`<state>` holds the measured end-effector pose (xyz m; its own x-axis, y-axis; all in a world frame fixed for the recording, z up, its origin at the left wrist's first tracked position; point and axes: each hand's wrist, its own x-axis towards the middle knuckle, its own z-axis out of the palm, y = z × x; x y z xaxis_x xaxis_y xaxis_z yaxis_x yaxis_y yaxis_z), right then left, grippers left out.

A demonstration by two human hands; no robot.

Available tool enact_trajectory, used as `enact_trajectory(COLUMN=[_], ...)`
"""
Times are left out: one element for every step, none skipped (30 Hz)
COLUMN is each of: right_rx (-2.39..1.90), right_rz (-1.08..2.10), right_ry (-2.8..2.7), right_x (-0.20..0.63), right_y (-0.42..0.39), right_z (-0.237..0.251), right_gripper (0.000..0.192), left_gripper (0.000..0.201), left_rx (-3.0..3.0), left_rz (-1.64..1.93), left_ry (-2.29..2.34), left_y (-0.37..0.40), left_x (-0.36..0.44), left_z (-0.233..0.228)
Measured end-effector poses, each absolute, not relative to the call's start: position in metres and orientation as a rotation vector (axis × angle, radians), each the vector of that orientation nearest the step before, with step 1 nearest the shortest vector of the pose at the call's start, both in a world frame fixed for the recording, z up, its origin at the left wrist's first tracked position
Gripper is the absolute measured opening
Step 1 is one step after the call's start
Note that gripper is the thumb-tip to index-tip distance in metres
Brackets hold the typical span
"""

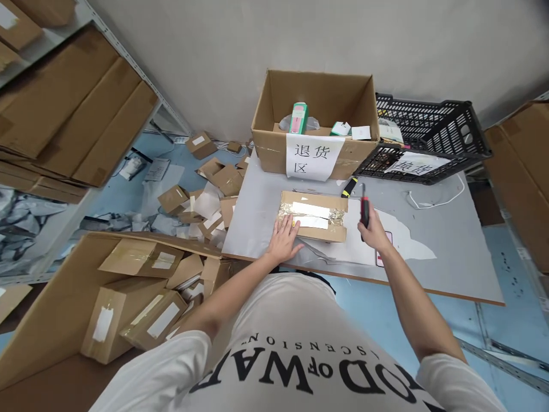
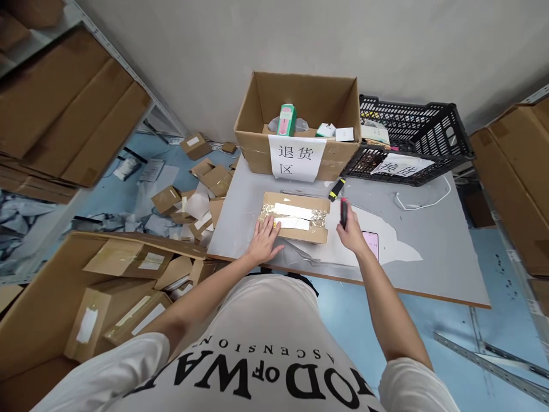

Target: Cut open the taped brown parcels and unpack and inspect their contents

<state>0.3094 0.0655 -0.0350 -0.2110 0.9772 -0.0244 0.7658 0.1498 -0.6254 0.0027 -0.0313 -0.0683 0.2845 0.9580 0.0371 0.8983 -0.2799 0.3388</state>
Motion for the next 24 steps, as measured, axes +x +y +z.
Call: enact_trajectory(right_rx=[-1.539,-1.408,-1.283,-1.186,-1.138,-1.109,-1.091,-1.080,-1.065,-1.049,-1.031,-1.011,-0.993,-0.974,-0.955,-0.940,-0.931,-0.933,-0.945,-0.960,-0.973,-0.981,-0.983,-0.978], right_rz=[0.779,0.819,0.861,0.901,0.917,0.919,0.910,0.888,0.855,0.809,0.753,0.688,0.620,0.557,0.510,0.476,0.451,0.429,0.407,0.384,0.361,0.342,0.333,0.332], right_ry=[-2.155,-2.276,-2.399,-2.511,-2.613,-2.709,-2.785,-2.847,-2.900,-2.950,-3.005,-3.064,-3.127,-3.187,-3.239,-3.280,-3.315,-3.344,-3.367,-3.386,-3.402,-3.418,-3.436,-3.455], right_x=[0.296,0.280,0.263,0.246,0.229,0.215,0.202,0.192,0.184,0.179,0.175,0.172,0.171,0.170,0.169,0.168,0.166,0.165,0.162,0.160,0.157,0.155,0.152,0.149], right_y=[0.071,0.075,0.079,0.083,0.086,0.089,0.092,0.095,0.098,0.101,0.104,0.107,0.109,0.110,0.111,0.112,0.112,0.112,0.112,0.112,0.112,0.112,0.112,0.112], right_z=[-0.018,-0.002,0.010,0.018,0.024,0.025,0.025,0.022,0.018,0.015,0.012,0.010,0.010,0.010,0.012,0.015,0.018,0.021,0.024,0.028,0.031,0.035,0.040,0.044], right_gripper=[0.077,0.077,0.075,0.072,0.071,0.071,0.071,0.071,0.071,0.072,0.074,0.075,0.077,0.077,0.078,0.077,0.077,0.076,0.075,0.074,0.072,0.070,0.068,0.067], left_gripper=[0.078,0.077,0.076,0.076,0.076,0.076,0.076,0.075,0.075,0.075,0.075,0.075,0.075,0.075,0.075,0.075,0.075,0.075,0.075,0.076,0.076,0.076,0.076,0.077], left_rx=[2.315,2.326,2.337,2.347,2.356,2.364,2.370,2.373,2.375,2.375,2.377,2.381,2.389,2.399,2.411,2.421,2.430,2.436,2.439,2.440,2.441,2.441,2.443,2.445], left_rz=[0.338,0.334,0.331,0.329,0.328,0.330,0.334,0.338,0.340,0.337,0.329,0.315,0.301,0.286,0.274,0.263,0.254,0.244,0.233,0.223,0.215,0.211,0.208,0.208], left_ry=[1.703,1.701,1.702,1.705,1.709,1.713,1.715,1.714,1.712,1.713,1.717,1.724,1.734,1.744,1.752,1.759,1.763,1.766,1.770,1.772,1.773,1.773,1.771,1.767], left_y=[-0.029,-0.028,-0.028,-0.028,-0.028,-0.029,-0.030,-0.030,-0.030,-0.030,-0.030,-0.030,-0.030,-0.030,-0.030,-0.030,-0.030,-0.030,-0.030,-0.030,-0.030,-0.029,-0.029,-0.029], left_x=[0.002,0.002,0.001,0.001,0.000,0.000,0.000,0.001,0.001,0.001,0.001,0.001,0.001,0.001,0.001,0.001,0.001,0.001,0.001,0.001,0.001,0.001,0.001,0.001], left_z=[-0.069,-0.070,-0.071,-0.071,-0.072,-0.072,-0.073,-0.073,-0.073,-0.074,-0.074,-0.074,-0.075,-0.075,-0.075,-0.075,-0.074,-0.074,-0.074,-0.073,-0.073,-0.073,-0.072,-0.072])
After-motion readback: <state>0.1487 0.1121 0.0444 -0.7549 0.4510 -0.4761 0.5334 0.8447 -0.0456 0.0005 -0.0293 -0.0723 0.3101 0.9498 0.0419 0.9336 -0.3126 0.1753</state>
